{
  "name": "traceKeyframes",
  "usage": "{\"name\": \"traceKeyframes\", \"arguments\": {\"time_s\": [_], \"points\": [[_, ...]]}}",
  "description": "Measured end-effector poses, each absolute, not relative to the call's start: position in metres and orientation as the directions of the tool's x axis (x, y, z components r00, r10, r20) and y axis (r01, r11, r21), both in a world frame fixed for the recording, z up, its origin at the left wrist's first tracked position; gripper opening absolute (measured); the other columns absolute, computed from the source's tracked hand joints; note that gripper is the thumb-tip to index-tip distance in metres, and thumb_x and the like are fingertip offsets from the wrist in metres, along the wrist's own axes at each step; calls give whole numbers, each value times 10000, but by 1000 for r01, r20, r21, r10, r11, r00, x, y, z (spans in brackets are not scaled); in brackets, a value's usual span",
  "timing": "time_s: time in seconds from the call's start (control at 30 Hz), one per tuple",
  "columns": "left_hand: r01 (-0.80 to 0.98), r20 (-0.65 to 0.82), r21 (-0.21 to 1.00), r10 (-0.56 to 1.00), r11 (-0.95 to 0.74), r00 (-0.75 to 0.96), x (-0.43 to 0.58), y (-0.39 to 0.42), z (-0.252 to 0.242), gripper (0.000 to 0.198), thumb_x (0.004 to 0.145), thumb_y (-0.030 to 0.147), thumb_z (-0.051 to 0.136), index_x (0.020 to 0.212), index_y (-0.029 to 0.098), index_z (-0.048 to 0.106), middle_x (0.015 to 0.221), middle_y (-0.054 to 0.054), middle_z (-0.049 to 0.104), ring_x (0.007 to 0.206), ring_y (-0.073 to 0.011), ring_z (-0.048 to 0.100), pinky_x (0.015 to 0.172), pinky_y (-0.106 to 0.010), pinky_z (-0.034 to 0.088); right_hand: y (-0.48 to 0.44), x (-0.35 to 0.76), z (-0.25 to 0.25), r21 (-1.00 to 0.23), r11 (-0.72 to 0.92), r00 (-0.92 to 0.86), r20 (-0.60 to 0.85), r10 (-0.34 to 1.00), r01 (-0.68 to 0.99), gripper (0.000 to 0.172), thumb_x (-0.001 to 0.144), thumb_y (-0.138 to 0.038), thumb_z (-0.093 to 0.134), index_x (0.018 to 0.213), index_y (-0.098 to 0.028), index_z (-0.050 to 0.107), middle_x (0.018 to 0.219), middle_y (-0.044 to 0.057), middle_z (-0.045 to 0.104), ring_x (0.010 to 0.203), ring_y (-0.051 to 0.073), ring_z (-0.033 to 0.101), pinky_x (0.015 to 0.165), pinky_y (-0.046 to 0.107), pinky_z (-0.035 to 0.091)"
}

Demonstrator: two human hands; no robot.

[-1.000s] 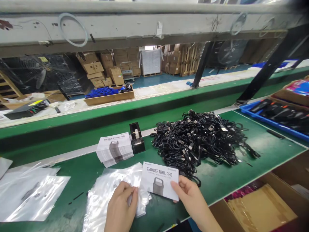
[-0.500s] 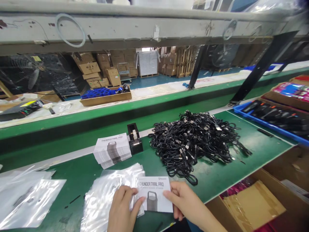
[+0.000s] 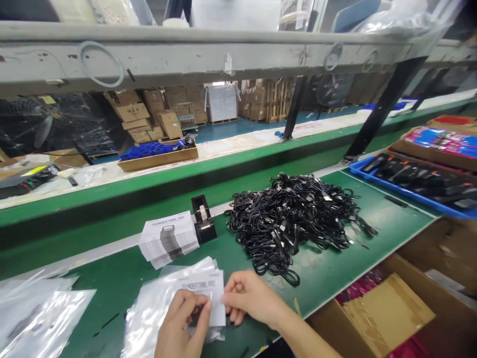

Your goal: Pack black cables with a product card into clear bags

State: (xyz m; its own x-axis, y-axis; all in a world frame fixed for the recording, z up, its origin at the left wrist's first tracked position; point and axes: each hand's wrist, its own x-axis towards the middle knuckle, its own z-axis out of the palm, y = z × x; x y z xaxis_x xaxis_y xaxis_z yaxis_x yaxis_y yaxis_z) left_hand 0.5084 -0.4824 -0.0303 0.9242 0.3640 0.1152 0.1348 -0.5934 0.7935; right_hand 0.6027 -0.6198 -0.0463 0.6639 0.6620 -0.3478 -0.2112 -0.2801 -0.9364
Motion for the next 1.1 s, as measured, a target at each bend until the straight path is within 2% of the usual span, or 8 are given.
{"name": "traceKeyframes", "arguments": {"time_s": [0.17, 0.33, 0.47, 0.57, 0.73, 0.87, 0.97, 1.1], "points": [[84, 163, 795, 346, -601, 924, 512, -474, -36, 155, 755, 375, 534, 730, 235, 594, 707, 15, 496, 613, -142, 484, 605, -262, 398, -582, 595, -37, -895, -397, 757, -112, 644, 205, 83, 641, -115, 544, 617, -156, 612, 652, 33, 655, 650, 154, 585, 590, 238, 395], [186, 99, 716, 362, -673, 927, 513, -463, -50, 196, 755, 419, 500, 723, 241, 576, 706, 8, 531, 639, -165, 518, 595, -285, 419, -618, 609, -16, -733, -545, 841, 67, 537, 406, 184, 796, -214, 467, 698, -200, 622, 743, 36, 635, 695, 163, 579, 633, 253, 383], [195, 142, 617, 351, -763, 926, 514, -466, -54, 191, 771, 387, 458, 688, 257, 570, 708, 3, 555, 717, -204, 513, 682, -342, 391, -678, 647, -12, -402, -892, 961, 255, 110, 209, 291, 802, -479, 455, 808, -199, 536, 811, 73, 588, 650, 200, 567, 511, 271, 358], [184, 155, 585, 331, -790, 931, 516, -470, -52, 172, 770, 349, 457, 687, 254, 573, 716, 0, 573, 742, -212, 512, 713, -359, 383, -700, 670, -14, -319, -927, 962, 246, 119, 196, 344, 739, -442, 570, 960, -187, 501, 847, 78, 610, 707, 238, 597, 506, 277, 370], [232, 83, 633, 363, -739, 928, 518, -471, -46, 194, 779, 382, 447, 700, 253, 568, 715, 3, 577, 751, -210, 530, 707, -349, 393, -695, 663, 3, -599, -748, 954, 249, 166, 286, 302, 782, -286, 517, 1076, -217, 518, 836, 51, 634, 692, 199, 600, 640, 314, 437], [255, 29, 699, 383, -668, 923, 516, -470, -43, 207, 774, 409, 453, 699, 248, 559, 715, 5, 574, 715, -192, 541, 663, -318, 415, -666, 632, 8, -989, -148, 952, -19, 306, 28, 271, 773, -347, 542, 994, -196, 579, 826, 39, 635, 722, 163, 607, 689, 298, 493], [272, 10, 734, 410, -622, 912, 516, -469, -44, 203, 759, 411, 472, 697, 241, 564, 708, 5, 579, 685, -182, 544, 641, -304, 427, -637, 611, -14, -952, 60, 829, -230, 510, -301, 389, 688, -426, 622, 966, -155, 621, 872, 41, 596, 672, 137, 620, 682, 301, 529], [288, -14, 776, 440, -561, 898, 515, -465, -47, 228, 749, 442, 490, 704, 236, 576, 695, 22, 578, 650, -164, 547, 661, -297, 435, -618, 600, -51, -952, 98, 878, -224, 423, -290, 389, 655, -459, 634, 878, -142, 656, 906, 43, 540, 719, 136, 605, 699, 289, 539]]}}
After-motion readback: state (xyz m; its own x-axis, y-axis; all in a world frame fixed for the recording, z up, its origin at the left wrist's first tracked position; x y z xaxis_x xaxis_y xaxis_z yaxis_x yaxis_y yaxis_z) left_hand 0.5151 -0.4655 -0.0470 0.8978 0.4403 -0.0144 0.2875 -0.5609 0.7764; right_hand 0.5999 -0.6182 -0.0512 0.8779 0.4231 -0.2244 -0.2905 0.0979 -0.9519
